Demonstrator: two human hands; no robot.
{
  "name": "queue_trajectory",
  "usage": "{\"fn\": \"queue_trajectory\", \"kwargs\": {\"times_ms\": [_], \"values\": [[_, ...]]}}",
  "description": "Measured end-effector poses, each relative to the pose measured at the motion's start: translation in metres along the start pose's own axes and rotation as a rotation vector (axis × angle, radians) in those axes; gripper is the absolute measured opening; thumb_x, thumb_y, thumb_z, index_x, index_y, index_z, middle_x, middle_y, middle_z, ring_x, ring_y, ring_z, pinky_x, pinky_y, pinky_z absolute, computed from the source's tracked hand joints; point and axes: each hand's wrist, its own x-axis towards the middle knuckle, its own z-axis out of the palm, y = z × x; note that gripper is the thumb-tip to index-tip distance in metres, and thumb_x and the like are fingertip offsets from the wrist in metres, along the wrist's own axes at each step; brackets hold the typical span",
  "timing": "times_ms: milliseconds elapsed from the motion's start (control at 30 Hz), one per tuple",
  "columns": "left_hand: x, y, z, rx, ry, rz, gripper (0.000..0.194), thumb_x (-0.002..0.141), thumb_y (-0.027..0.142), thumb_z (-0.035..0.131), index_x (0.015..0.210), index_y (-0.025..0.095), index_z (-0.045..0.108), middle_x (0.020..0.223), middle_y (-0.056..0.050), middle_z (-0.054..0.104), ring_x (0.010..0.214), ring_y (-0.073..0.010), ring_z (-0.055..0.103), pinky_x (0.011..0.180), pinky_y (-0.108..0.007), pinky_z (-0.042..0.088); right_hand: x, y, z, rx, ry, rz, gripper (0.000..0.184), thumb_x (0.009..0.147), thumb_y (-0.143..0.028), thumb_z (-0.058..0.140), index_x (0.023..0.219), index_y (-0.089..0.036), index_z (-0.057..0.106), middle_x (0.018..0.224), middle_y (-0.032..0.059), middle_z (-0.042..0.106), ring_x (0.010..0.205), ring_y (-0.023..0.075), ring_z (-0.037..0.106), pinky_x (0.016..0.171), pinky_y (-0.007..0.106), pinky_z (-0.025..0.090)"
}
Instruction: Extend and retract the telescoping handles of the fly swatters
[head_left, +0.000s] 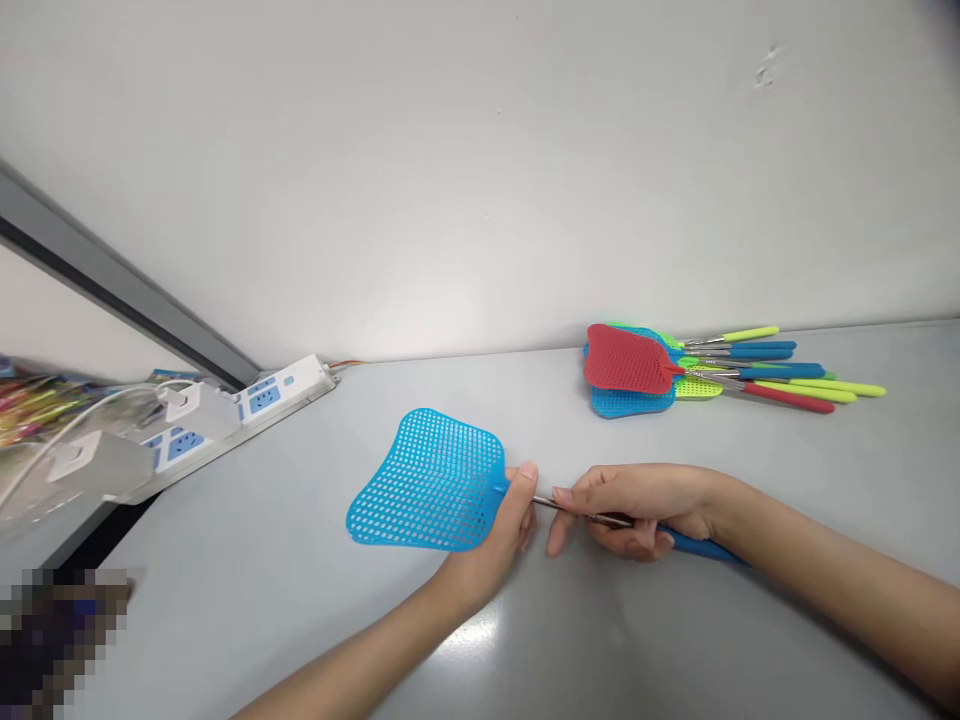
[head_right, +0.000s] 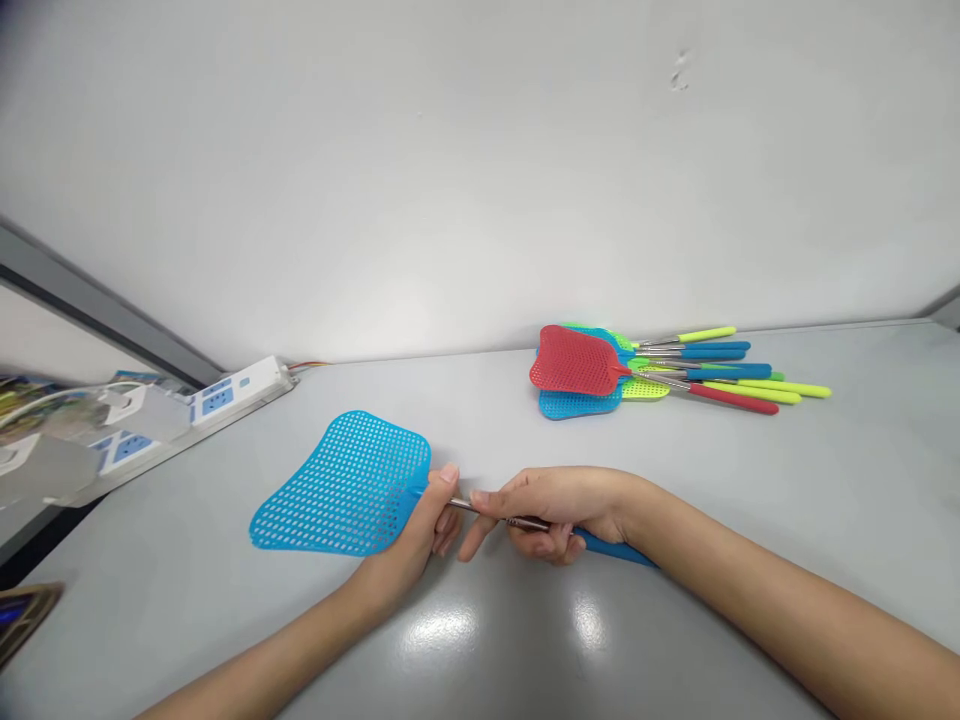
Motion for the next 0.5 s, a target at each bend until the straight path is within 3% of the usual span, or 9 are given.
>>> {"fn": "queue_trajectory", "kwargs": {"times_ms": [100, 333, 500], "values": [[0.003, 0.0, -0.001, -0.033, 0.009, 0.008, 0.046, 0.081, 0.04, 0.036, 0.041, 0.018, 0.03, 0.038, 0.005, 0.032, 0.037, -0.0066, 0.034, 0.043, -0.021, 0.03, -0.002, -0.001, -0.002, -0.065, 0.036, -0.039, 0.048, 0.079, -0.052, 0.036, 0.095, -0.012, 0.058, 0.04, -0.0061, 0.034, 0.034, 0.0036, 0.026, 0.031, 0.015, 0.018], [0.016, -0.004, -0.003, -0.033, 0.011, 0.049, 0.046, 0.081, 0.041, 0.036, 0.041, 0.018, 0.031, 0.036, 0.005, 0.033, 0.036, -0.0068, 0.034, 0.044, -0.021, 0.03, 0.0, -0.004, -0.018, -0.045, 0.017, -0.074, 0.031, 0.079, -0.04, 0.045, 0.081, -0.012, 0.058, 0.042, -0.0064, 0.034, 0.036, 0.0034, 0.025, 0.033, 0.016, 0.02], [0.015, -0.006, -0.004, 0.024, -0.047, 0.068, 0.045, 0.081, 0.038, 0.037, 0.041, 0.018, 0.035, 0.036, 0.005, 0.036, 0.038, -0.0074, 0.037, 0.046, -0.021, 0.032, 0.001, -0.004, -0.017, 0.017, 0.038, -0.145, 0.023, 0.078, -0.026, 0.05, 0.087, -0.007, 0.061, 0.066, 0.0038, 0.052, 0.057, 0.0072, 0.048, 0.048, 0.017, 0.036]]}}
